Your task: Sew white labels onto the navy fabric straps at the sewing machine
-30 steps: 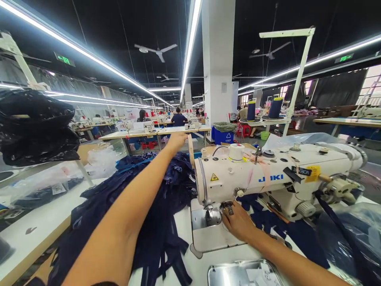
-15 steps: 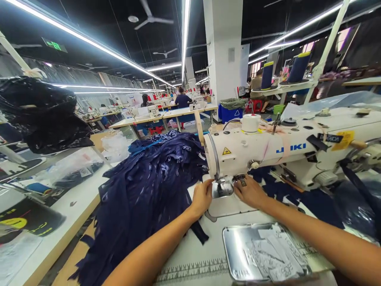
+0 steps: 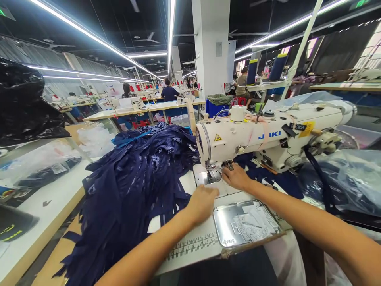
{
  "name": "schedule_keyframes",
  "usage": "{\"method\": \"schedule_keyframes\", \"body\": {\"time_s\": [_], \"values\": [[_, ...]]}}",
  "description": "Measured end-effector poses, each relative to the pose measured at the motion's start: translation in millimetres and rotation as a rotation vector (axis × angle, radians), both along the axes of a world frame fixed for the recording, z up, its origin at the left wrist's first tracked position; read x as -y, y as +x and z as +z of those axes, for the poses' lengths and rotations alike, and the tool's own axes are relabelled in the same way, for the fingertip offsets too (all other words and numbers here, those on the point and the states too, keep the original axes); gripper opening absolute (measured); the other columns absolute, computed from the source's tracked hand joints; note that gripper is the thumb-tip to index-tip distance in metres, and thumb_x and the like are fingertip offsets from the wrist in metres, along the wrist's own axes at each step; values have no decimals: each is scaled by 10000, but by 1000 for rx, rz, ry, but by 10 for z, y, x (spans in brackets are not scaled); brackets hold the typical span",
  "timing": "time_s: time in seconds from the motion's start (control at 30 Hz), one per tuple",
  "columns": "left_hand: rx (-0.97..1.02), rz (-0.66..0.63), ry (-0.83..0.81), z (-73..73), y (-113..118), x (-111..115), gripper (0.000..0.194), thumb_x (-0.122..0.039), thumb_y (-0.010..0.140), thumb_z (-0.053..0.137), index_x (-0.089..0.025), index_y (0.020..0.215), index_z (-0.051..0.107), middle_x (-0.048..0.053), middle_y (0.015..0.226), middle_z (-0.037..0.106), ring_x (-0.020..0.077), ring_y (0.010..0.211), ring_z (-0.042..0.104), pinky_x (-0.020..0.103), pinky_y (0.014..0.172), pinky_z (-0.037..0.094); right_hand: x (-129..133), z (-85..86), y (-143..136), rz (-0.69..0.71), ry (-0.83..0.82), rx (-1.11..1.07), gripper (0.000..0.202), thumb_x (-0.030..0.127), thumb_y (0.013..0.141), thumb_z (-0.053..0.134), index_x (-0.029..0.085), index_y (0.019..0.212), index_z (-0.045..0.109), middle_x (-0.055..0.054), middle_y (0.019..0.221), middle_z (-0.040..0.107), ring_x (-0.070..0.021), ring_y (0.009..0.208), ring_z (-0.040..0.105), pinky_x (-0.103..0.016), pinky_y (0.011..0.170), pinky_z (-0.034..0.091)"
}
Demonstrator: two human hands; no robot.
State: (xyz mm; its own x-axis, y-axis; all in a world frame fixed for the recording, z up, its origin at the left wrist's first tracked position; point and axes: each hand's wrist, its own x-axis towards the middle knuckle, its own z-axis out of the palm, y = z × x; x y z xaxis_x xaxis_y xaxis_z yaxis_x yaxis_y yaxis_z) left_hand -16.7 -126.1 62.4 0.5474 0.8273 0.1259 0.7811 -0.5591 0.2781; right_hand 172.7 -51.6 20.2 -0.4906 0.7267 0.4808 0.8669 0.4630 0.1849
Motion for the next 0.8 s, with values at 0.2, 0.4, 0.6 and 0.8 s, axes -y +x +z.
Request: {"method": "schedule_keyframes", "body": {"time_s": [0.2,0.4,0.6,0.8], "values": [[-287,-131,45,-44,-171,193,299,12,709,363,-132,901,542,98,826,652,218,744,605,342,696,383,87,152,-83,157,-122,-45,229,100,799,387,97,743,609,-139,783,612,-228,791,524,-406,819,330],[-324,-173,71,-38,-118,93,319,4,736,352,-132,949,545,74,795,651,202,715,596,328,667,372,309,258,-359,168,-852,-904,234,290,834,377,143,817,559,-36,685,608,-101,472,485,-235,469,359],[-127,-160,239,-28,-139,12,247,-235,832,391,-150,761,611,87,749,617,202,698,566,346,654,388,286,242,-256,199,-1032,-1378,291,425,625,624,145,613,550,52,473,455,-61,410,378,-213,436,311],[622,-38,-130,194,-66,-145,295,-289,782,471,-176,1047,537,69,875,623,163,729,565,351,737,438,345,262,-28,395,-823,-1187,231,393,667,633,162,680,643,-35,876,606,-143,875,543,-298,831,388]]}}
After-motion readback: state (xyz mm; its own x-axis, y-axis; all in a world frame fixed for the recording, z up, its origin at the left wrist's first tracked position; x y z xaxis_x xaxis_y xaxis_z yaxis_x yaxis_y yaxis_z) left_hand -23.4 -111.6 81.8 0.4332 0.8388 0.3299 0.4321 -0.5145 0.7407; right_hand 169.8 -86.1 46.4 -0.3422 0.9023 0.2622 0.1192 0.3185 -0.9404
